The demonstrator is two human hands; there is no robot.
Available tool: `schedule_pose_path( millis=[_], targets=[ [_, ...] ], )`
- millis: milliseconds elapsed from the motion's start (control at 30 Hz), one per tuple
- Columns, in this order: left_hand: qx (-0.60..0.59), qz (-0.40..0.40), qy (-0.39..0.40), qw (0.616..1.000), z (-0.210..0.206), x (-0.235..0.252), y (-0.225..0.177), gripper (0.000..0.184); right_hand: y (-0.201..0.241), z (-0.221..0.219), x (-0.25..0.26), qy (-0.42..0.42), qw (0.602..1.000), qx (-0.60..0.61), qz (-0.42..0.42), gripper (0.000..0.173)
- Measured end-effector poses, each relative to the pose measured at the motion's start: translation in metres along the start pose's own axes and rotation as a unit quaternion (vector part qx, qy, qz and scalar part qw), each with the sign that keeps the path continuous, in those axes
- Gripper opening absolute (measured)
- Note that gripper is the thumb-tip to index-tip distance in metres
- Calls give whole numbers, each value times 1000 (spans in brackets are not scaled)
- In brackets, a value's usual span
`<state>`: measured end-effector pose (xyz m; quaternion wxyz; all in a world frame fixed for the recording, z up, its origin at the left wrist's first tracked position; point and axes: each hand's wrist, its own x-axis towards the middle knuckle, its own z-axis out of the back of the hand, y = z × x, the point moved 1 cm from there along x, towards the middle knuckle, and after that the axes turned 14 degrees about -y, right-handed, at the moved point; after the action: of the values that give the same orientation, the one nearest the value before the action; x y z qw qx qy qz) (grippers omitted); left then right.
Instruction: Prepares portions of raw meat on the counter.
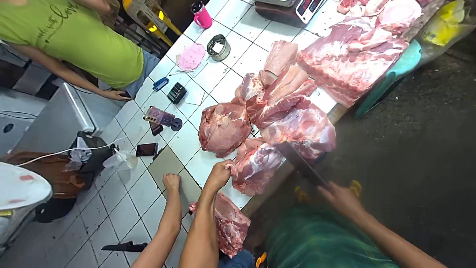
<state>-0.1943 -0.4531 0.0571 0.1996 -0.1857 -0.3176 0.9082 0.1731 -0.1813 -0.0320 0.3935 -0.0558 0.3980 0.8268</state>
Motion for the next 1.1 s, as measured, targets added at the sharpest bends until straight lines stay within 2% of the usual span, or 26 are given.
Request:
schedule_pose_path(
  millis=[33,67,133,200,233,300,367,500,567,667,733,800,900,967,1033,1100],
  targets=[
    [22,39,-11,999,-3,-3,4,14,-1,4,-3,-20,1000,8,1,59],
    [59,59,-55,995,-5,-5,-10,27,4,7,0,-44,999,16,7,57],
    [89,29,-133,987,-23,-10,-64,70,26,14,16,-78,996,43,17,56],
    [164,-32,-112,980,-68,-12,-104,97,51,16,34,-79,995,59,23,56],
    [224,-51,-79,970,-90,-11,-110,98,62,14,43,-75,995,61,26,57],
    [295,-55,-28,953,-107,-5,-112,80,84,14,65,-83,994,53,55,56],
    [319,-36,12,947,-99,-2,-114,59,109,20,82,-82,991,47,90,56],
    [330,-38,20,943,-96,-1,-100,45,134,10,110,-69,989,21,127,55],
    [332,-44,6,942,-92,0,-101,35,120,2,109,-58,990,-1,130,55],
    [324,-30,14,945,-78,-3,-99,24,66,7,76,-2,993,-73,88,59],
    [315,-22,35,948,-71,-8,-95,21,48,22,53,20,994,-88,55,60],
    [289,-42,60,954,-72,-15,-95,16,62,25,51,27,996,-76,47,59],
    [246,-47,97,963,-79,-17,-99,16,105,8,90,20,997,-41,59,60],
    [204,-39,96,973,-79,-16,-94,19,116,-5,109,14,997,-31,76,61],
    [157,-8,81,984,-66,-18,-89,25,95,-14,104,9,995,-18,94,61],
    [107,38,64,991,-46,-25,-92,34,49,-13,80,25,996,-20,83,61]
  ],
)
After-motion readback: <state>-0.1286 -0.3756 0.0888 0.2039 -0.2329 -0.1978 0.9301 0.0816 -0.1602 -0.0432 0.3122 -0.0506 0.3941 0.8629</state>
